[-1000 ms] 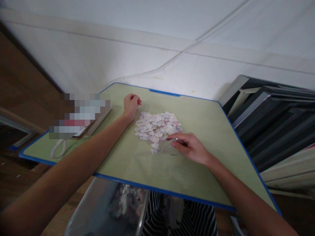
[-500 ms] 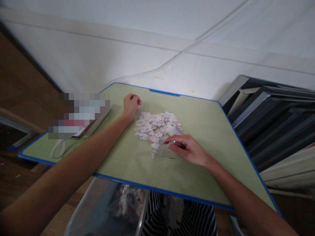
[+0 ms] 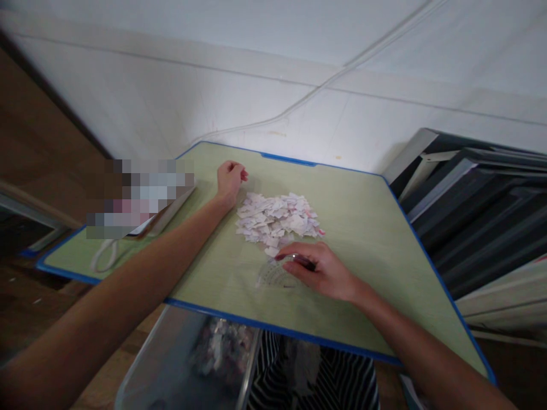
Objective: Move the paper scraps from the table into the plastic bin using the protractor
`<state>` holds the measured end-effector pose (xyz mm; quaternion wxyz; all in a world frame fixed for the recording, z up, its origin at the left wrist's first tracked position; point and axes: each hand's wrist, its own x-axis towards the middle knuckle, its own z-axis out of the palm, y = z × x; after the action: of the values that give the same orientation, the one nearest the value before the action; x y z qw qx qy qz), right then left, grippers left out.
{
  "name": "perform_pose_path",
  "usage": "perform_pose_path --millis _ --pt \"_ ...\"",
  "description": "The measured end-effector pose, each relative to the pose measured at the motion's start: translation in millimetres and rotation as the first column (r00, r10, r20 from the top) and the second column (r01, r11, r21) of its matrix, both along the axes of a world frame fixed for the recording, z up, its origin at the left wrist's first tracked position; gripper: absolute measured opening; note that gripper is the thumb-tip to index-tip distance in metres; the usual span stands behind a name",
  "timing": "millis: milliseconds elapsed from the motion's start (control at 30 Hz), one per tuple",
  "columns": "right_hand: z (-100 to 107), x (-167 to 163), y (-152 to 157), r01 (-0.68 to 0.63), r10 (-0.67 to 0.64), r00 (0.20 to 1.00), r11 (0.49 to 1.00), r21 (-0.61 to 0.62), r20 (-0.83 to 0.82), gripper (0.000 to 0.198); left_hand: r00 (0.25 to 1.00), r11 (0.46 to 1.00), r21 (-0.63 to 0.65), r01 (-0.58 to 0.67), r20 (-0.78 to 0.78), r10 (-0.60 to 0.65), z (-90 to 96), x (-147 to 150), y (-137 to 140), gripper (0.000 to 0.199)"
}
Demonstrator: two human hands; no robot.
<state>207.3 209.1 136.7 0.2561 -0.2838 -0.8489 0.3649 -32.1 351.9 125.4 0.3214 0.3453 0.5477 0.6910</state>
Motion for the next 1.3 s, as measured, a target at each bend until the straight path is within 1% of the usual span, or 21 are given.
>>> perform_pose_path --millis 133,200,267,367,433,467,533,633,700,800,967,1000,1067,1133,1200,1300 --pt "0.8 -1.9 0.1 0.020 -0.020 1.000 0.995 0.098 -0.002 0.017 1.000 1.000 -0.001 -0.004 -0.006 0.004 -0.5 -0.2 0.3 0.036" --pt "0.5 -1.9 0.5 0.039 -0.043 0.999 0.983 0.181 0.017 0.018 1.000 1.000 0.004 -0.004 -0.003 0.004 -0.6 -0.4 0.3 0.036" --pt "-0.2 -1.6 0.0 0.064 -0.077 0.996 0.953 0.297 0.032 0.019 1.000 1.000 0.005 -0.003 0.001 0.003 -0.3 -0.6 0.1 0.036" --pt "-0.3 -0.8 -2.0 0.054 -0.080 0.996 0.881 0.469 0.036 0.020 1.000 1.000 0.001 -0.004 0.004 0.004 0.9 -0.3 -0.8 0.037" --pt "0.5 -0.5 -3.3 0.033 -0.060 0.998 0.849 0.527 0.034 0.020 1.000 1.000 0.004 -0.005 0.009 0.005 1.7 0.1 -1.4 0.037" --pt "1.1 -0.4 -3.7 0.020 -0.048 0.998 0.847 0.530 0.039 0.020 1.000 1.000 0.007 -0.005 0.010 0.005 1.9 0.2 -1.5 0.037" --pt "2.1 -0.7 -3.9 0.010 -0.041 0.998 0.862 0.507 0.049 0.019 1.000 1.000 0.010 -0.001 0.004 0.001 1.6 0.2 -1.5 0.037" --pt "3.3 -1.9 -4.0 0.056 -0.085 0.996 0.863 0.503 0.034 0.020 1.000 1.000 0.011 -0.002 -0.012 0.002 0.1 -0.3 -0.6 0.037" --pt "4.5 -2.9 -4.8 0.067 -0.098 0.995 0.847 0.528 0.031 0.020 1.000 1.000 0.010 -0.006 -0.017 0.006 -0.7 -0.6 -0.1 0.036" --pt "6.5 -3.8 -6.4 0.024 -0.060 0.997 0.834 0.552 0.048 0.021 1.000 1.000 0.001 -0.008 -0.019 0.008 -1.0 -0.6 0.3 0.036" --pt "7.8 -2.0 -6.6 0.069 -0.118 0.993 0.762 0.644 0.032 0.019 1.000 1.000 -0.007 -0.003 -0.019 0.003 -0.7 -0.3 0.9 0.036" --pt "7.9 -2.0 -6.8 0.073 -0.113 0.993 0.758 0.648 0.021 0.018 1.000 1.000 -0.002 -0.001 -0.017 0.001 -0.6 -0.2 0.7 0.036" --pt "8.2 -3.1 -8.1 0.081 -0.093 0.996 0.774 0.628 -0.015 0.017 1.000 1.000 0.006 0.000 -0.010 0.000 -0.3 -0.2 -0.2 0.036" --pt "8.5 -5.4 -10.3 0.091 -0.079 0.996 0.807 0.583 -0.046 0.016 1.000 1.000 0.006 0.003 -0.002 -0.003 -0.1 -0.2 -1.2 0.036" --pt "7.9 -8.0 -12.6 0.080 -0.070 0.997 0.835 0.545 -0.040 0.016 1.000 1.000 0.002 0.005 -0.001 -0.005 0.2 -0.2 -1.7 0.036" --pt "4.5 -11.4 -16.4 0.048 -0.062 0.998 0.842 0.537 0.007 0.016 1.000 1.000 -0.005 0.005 -0.021 -0.005 0.4 -0.2 -1.0 0.036"
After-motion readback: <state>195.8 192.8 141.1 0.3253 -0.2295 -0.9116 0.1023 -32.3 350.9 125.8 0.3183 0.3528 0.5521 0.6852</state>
